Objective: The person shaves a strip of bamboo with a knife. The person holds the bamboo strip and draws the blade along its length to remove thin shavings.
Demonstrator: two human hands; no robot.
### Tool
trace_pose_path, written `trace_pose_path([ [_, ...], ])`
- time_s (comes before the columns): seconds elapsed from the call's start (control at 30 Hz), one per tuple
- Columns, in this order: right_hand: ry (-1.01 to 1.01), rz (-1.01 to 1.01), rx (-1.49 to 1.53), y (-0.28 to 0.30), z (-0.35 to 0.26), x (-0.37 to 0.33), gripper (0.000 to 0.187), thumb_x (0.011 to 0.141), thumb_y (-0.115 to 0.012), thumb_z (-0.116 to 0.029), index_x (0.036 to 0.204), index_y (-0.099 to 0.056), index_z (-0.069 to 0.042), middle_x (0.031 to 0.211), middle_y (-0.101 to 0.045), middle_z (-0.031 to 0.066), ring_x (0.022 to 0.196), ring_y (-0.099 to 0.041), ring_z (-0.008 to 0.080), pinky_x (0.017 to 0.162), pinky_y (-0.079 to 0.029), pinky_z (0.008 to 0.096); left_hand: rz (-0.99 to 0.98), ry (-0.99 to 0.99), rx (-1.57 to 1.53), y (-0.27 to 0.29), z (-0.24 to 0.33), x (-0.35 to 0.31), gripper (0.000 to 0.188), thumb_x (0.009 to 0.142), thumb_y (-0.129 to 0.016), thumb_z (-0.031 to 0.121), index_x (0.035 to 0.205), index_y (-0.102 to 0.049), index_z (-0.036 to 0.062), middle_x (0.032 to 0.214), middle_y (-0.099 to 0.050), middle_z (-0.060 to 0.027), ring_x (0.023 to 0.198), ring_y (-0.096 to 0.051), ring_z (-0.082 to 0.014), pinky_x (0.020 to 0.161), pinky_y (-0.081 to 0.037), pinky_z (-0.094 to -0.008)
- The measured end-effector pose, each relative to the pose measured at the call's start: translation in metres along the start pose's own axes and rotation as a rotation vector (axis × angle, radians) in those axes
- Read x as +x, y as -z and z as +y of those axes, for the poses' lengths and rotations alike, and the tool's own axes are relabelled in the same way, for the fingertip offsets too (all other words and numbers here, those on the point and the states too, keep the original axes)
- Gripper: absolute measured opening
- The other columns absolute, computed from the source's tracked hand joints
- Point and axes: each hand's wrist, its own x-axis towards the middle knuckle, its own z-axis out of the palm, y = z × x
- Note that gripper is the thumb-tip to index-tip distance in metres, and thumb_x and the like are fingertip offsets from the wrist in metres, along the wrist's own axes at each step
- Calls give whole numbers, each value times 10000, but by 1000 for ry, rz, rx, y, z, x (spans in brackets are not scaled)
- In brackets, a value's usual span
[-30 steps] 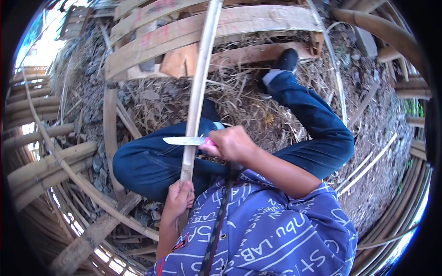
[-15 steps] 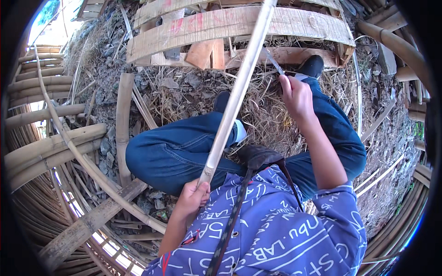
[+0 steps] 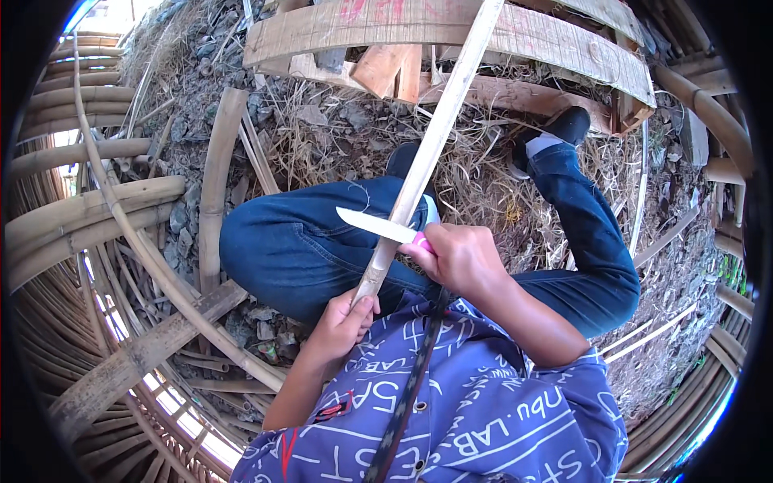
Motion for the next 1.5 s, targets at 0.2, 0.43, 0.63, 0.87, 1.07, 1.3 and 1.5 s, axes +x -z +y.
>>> trace_pose_path([
  [0.2, 109, 2, -96, -23, 20, 7, 427, 830, -619, -454, 630, -502, -94, 514, -518, 78, 442, -558, 261, 411, -447, 378, 73, -150, 132, -2, -10, 4, 216, 995, -441, 252, 877, -464, 73, 596, -361, 64, 480, -299, -8, 418, -248, -177],
  [0.43, 217, 106, -175, -30, 31, 14, 444, 758, -672, -481, 608, -478, -111, 533, -487, 41, 452, -543, 214, 408, -433, 343, 111, -177, 197, -3, -9, 6, 214, 994, -445, 243, 869, -461, 71, 596, -355, 66, 480, -296, -5, 417, -247, -175],
  [0.63, 226, 131, -147, -32, 32, 17, 430, 767, -672, -449, 599, -466, -110, 530, -460, 51, 453, -525, 233, 418, -420, 361, 122, -135, 193, -1, -8, 3, 225, 990, -444, 216, 989, -523, 6, 672, -424, 42, 580, -392, -35, 518, -349, -205],
  [0.87, 236, 137, -174, -31, 38, 21, 431, 770, -666, -453, 605, -465, -109, 540, -469, 59, 461, -532, 242, 430, -426, 363, 116, -199, 207, 0, -9, 5, 232, 996, -440, 260, 851, -451, 79, 616, -363, 67, 495, -291, 1, 421, -248, -166],
  [1.07, 45, 326, -286, -8, 83, 29, 438, 819, -634, -461, 651, -488, -85, 553, -524, 88, 475, -558, 266, 429, -430, 374, 80, -165, 145, 0, -7, 0, 249, 994, -446, 282, 844, -450, 84, 610, -355, 67, 494, -299, -4, 419, -254, -170],
  [1.3, -19, 374, -407, 32, 97, 40, 365, 835, -650, -357, 682, -514, -54, 605, -576, 107, 539, -589, 311, 470, -450, 384, 29, -61, 22, 11, -12, -4, 211, 998, -435, 235, 849, -462, 88, 625, -352, 74, 511, -296, 0, 435, -246, -170],
  [1.5, -74, 385, -457, 32, 107, 43, 355, 845, -628, -386, 719, -552, -63, 601, -569, 96, 551, -595, 299, 468, -445, 384, 5, -28, 31, 12, -9, -8, 221, 997, -437, 249, 838, -455, 97, 606, -336, 79, 504, -288, -2, 431, -239, -173],
])
